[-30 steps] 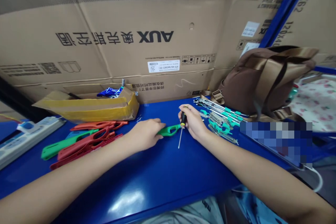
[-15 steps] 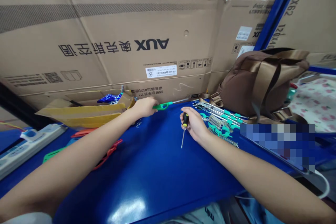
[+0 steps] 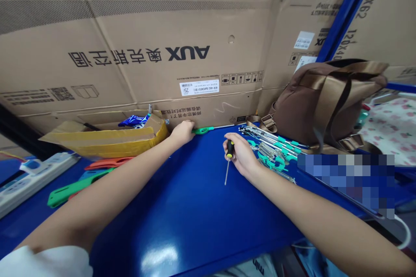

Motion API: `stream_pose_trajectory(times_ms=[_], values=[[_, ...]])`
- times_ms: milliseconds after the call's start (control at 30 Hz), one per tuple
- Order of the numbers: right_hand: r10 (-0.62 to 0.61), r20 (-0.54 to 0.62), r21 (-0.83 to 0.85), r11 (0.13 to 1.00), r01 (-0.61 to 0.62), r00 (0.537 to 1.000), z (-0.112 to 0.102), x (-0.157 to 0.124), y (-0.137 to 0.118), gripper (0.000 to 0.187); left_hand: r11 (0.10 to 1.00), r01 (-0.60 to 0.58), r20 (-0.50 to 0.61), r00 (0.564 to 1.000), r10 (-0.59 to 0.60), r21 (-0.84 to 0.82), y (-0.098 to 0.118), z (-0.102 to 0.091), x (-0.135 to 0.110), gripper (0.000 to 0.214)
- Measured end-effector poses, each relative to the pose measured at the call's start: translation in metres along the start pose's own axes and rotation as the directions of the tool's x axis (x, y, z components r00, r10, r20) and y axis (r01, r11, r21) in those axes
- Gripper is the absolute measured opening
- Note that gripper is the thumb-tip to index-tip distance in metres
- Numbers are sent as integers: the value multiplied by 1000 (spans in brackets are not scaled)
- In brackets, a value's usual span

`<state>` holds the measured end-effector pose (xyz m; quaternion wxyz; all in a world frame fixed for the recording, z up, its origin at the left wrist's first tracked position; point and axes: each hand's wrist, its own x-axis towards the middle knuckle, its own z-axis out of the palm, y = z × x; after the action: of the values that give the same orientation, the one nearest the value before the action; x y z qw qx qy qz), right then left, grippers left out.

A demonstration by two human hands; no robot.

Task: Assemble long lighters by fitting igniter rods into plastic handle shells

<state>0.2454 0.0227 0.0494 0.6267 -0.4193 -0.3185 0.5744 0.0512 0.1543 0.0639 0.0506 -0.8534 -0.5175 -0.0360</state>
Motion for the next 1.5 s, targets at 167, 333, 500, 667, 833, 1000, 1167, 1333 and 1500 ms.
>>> stream_pose_trajectory(times_ms=[167,333,500,667,833,1000,1167,1333,1500], values=[[-8,-56,50,999,11,998,-1,3,4,20,999,-1,-81,997,-3,-40,13,-4,-12,34],[-51,-101,101,993,61,994,-8,16,-3,16,989,-115,-188,977,97,-89,36,-15,-56,33],[-192,-130,4,981,194,973,-26,39,-26,25,969,-189,-189,969,158,-157,35,-13,-131,29],[-313,-79,-301,912,277,946,-49,57,-43,40,942,-189,-153,977,150,-278,21,-5,-188,25],[-456,19,-716,615,330,890,-66,62,-45,31,932,-172,-143,981,131,-320,7,-5,-203,25],[-456,230,-888,263,377,860,-75,63,-43,18,936,-155,-141,983,115,-315,1,-9,-202,26],[-390,317,-938,4,346,865,-85,70,-35,11,946,-163,-132,983,130,-280,2,-8,-204,22],[-336,366,-930,-162,330,868,-90,77,-21,14,974,-131,-109,988,113,-183,3,-9,-202,22],[-342,422,-904,-232,360,840,-85,74,-25,24,996,28,32,999,-31,87,9,-26,-208,22]])
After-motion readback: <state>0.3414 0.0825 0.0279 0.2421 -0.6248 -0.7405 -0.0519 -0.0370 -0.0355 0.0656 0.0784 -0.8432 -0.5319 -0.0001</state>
